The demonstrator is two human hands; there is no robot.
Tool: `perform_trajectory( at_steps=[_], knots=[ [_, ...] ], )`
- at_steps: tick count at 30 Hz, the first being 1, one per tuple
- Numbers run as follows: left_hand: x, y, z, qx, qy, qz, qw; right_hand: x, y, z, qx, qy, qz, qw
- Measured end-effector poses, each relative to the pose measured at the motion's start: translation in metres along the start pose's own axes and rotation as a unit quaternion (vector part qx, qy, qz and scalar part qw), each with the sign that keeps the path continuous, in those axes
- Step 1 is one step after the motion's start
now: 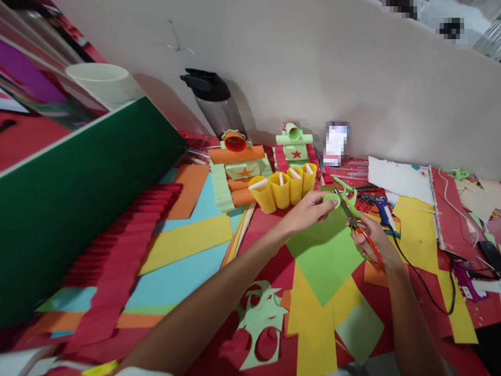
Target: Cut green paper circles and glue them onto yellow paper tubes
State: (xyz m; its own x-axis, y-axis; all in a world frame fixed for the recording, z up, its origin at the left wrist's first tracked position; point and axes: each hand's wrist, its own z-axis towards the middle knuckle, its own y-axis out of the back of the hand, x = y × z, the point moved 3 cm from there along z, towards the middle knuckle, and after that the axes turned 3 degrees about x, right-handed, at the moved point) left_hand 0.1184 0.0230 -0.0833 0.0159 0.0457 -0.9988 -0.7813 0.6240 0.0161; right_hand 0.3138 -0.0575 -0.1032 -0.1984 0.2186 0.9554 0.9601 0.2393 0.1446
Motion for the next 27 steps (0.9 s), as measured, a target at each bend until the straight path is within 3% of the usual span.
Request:
perform_trajectory(
  at_steps=[17, 27],
  knots=[
    [-0.004, 0.013, -0.004, 0.044, 0.029, 0.075, 0.996, -0.004, 0.003, -0.003, 0.044, -0.004, -0.019, 0.999],
    [-0.003, 0.015, -0.005, 0.081, 0.052, 0.124, 0.988, 0.007, 0.001, -0.002, -0.003, -0.03, -0.019, 0.999]
  ],
)
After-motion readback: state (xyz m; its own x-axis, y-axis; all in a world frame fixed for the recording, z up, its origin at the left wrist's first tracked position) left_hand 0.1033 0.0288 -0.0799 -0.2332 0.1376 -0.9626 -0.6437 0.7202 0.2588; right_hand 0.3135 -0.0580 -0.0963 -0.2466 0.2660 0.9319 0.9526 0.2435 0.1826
